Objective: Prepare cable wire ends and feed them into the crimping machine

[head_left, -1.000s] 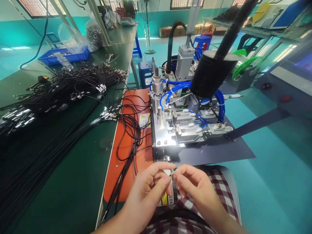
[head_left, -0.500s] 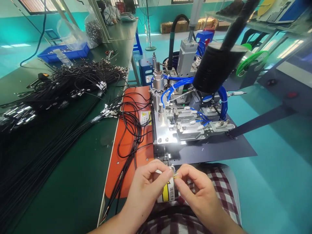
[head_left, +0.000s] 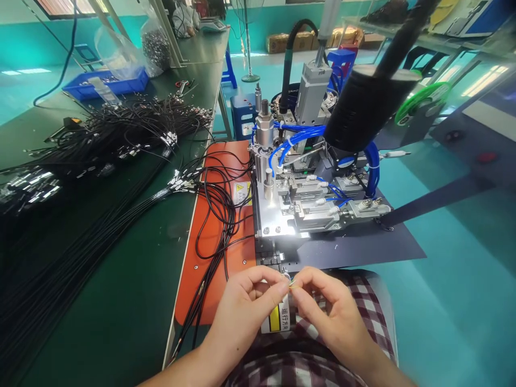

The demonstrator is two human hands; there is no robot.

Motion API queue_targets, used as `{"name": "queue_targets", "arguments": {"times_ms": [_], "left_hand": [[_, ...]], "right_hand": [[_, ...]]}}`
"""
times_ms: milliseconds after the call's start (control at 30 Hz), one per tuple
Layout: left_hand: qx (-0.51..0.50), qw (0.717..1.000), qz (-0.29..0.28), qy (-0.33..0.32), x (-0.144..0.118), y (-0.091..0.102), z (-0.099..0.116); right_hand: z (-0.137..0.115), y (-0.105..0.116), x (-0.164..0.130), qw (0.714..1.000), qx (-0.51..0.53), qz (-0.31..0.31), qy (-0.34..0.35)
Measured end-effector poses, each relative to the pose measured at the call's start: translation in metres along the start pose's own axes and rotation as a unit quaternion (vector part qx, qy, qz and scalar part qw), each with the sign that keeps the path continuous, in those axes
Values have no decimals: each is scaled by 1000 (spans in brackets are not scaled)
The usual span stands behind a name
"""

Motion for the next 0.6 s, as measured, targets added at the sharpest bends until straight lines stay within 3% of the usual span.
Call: {"name": "queue_targets", "arguments": {"times_ms": [267,600], "left_hand": [[1,1000,-4,-8,0,-1,-2],[9,1000,-11,4,2,1,-4]], "right_hand": [[-18,5,6,1000,-20,12,15],[-15,5,10,998,-55,42,-5]]}}
Point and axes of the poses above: each hand's wrist, its own x-axis towards the middle knuckle, its own y-axis out of the back of the hand, z = x × y, the point moved 4 cm from there along x, towards the middle knuckle, and after that the axes turned 4 degrees about -z, right-handed, at the moved point
